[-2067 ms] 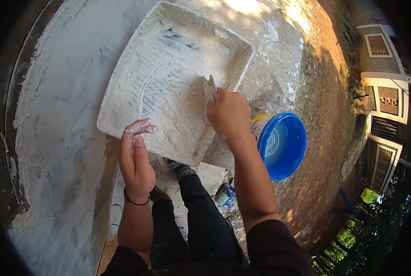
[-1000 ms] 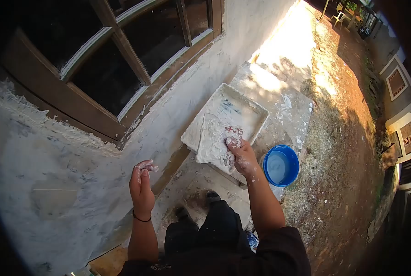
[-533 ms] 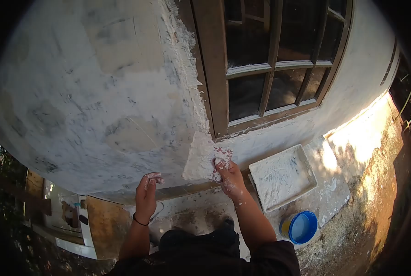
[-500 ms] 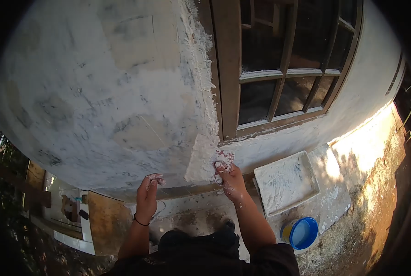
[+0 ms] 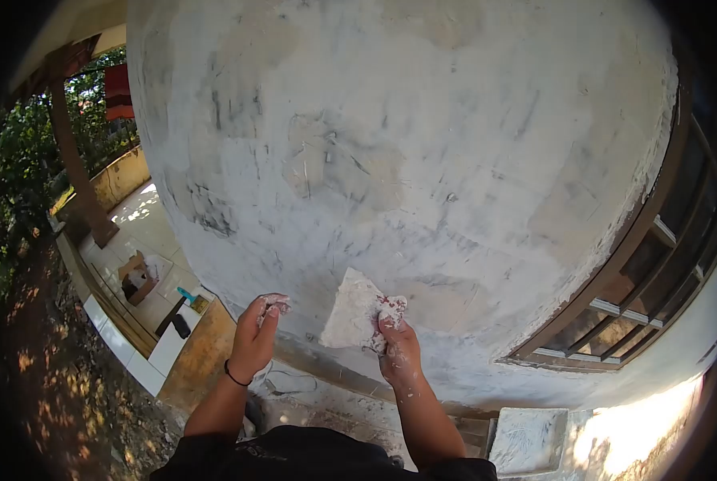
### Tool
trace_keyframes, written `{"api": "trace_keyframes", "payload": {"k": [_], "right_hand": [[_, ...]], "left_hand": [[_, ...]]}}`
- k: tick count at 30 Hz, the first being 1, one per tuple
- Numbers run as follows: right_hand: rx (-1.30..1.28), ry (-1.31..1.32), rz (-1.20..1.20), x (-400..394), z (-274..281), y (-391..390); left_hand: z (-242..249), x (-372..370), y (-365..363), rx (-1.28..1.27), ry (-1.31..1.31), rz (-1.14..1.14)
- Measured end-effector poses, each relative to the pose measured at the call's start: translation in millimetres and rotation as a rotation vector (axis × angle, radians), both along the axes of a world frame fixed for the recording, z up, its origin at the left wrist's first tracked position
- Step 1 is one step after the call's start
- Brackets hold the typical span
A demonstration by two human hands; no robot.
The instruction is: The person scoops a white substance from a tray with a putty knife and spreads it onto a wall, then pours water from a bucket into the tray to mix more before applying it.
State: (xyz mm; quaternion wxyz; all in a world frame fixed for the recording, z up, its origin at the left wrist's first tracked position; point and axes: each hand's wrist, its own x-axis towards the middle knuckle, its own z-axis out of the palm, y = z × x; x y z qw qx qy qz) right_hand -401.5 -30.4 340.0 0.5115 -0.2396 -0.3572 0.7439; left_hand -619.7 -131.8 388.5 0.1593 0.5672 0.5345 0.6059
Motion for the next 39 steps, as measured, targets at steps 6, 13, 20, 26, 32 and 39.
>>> {"api": "trace_keyframes", "payload": {"k": [6,13,20,26,32,39], "right_hand": [[-0.252,0.052,0.273,-32,20,8],[-0.236,-0.216,0.385,-39,72,31],[0.500,-0.638,0.474,-69,143,53],[0.841,-0.904,0.295,-85,228,43],[1.251,-1.105,-0.097,-115,324,27],[1.579,-1.380,-0.662,-138,421,2]], "left_hand": [[25,-45,4,0.029,-0.030,0.013],[22,-44,6,0.108,-0.096,0.120],[35,-53,-8,0.118,-0.027,0.261],[70,-75,10,0.218,0.097,0.165],[111,-128,24,0.369,0.173,0.055],[147,-191,42,0.494,0.262,-0.028]]}}
